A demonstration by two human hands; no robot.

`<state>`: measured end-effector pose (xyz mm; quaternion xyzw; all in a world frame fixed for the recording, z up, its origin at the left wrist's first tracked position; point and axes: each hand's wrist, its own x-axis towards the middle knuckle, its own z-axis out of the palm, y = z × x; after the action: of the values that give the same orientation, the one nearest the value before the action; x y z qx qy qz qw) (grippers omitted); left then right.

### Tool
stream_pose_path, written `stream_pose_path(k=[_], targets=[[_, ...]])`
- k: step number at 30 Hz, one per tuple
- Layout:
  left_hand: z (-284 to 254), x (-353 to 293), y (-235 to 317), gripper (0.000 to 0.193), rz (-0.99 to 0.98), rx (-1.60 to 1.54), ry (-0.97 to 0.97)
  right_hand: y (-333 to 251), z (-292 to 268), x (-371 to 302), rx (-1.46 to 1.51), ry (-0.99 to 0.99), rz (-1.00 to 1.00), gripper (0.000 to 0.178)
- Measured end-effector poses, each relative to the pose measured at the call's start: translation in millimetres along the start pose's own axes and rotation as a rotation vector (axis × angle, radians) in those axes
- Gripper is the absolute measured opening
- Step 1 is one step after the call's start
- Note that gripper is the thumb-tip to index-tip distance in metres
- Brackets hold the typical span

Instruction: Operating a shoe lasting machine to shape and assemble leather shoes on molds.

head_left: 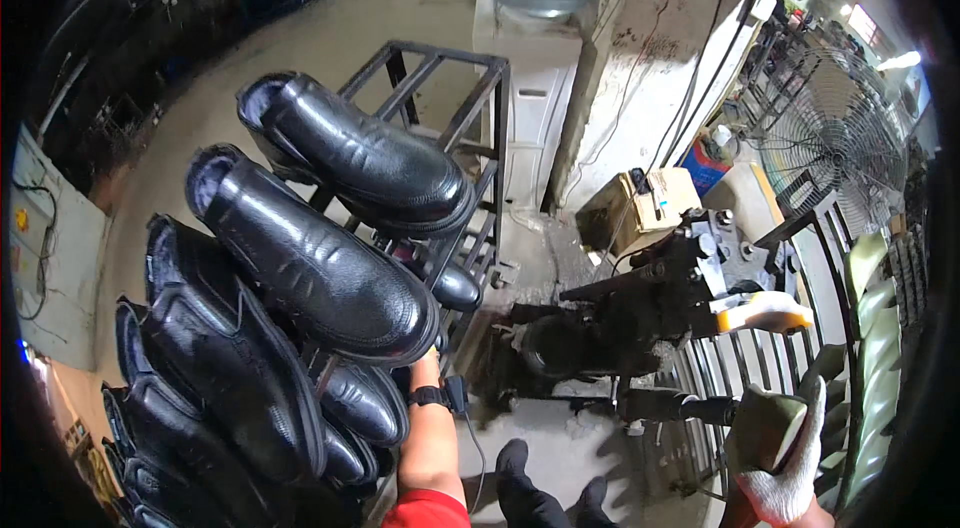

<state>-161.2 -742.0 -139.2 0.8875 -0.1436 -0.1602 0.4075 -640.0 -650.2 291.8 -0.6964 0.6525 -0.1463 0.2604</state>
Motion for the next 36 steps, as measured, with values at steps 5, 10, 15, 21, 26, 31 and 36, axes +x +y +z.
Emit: stream_pose_path(k=[5, 10, 15, 21, 26, 31, 36], targets=[[-37, -37, -29, 0.056, 0.010, -0.187, 0.111, 57, 18, 3, 0.187, 0.120, 0.099, 0.096], [-123, -40, -49, 0.051, -0.034, -0.318, 0.368, 48, 13, 42, -0.057, -0.166, -0.031, 0.082], [-155, -7, -55, 0.045, -0.138, -0.497, 0.289, 31, 1, 29, -0.063, -0.177, 0.039, 0.081], [-121, -93, -60, 0.039, -0.289, -0.771, -0.170, 50, -43, 18, 0.345, -0.177, 0.237, 0.077], [-174, -246, -45, 0.034, -0.388, -0.611, -0.656, 202, -35, -24, 1.192, -0.550, 0.523, 0.065], [-148, -380, -39, 0.030, -0.503, -0.282, -1.082, 366, 82, -193, 1.788, -0.317, 1.017, 0.054], [-135, -456, -29, 0.027, -0.470, -0.086, -1.232, 494, 98, -231, 2.029, -0.008, 0.901, 0.069]])
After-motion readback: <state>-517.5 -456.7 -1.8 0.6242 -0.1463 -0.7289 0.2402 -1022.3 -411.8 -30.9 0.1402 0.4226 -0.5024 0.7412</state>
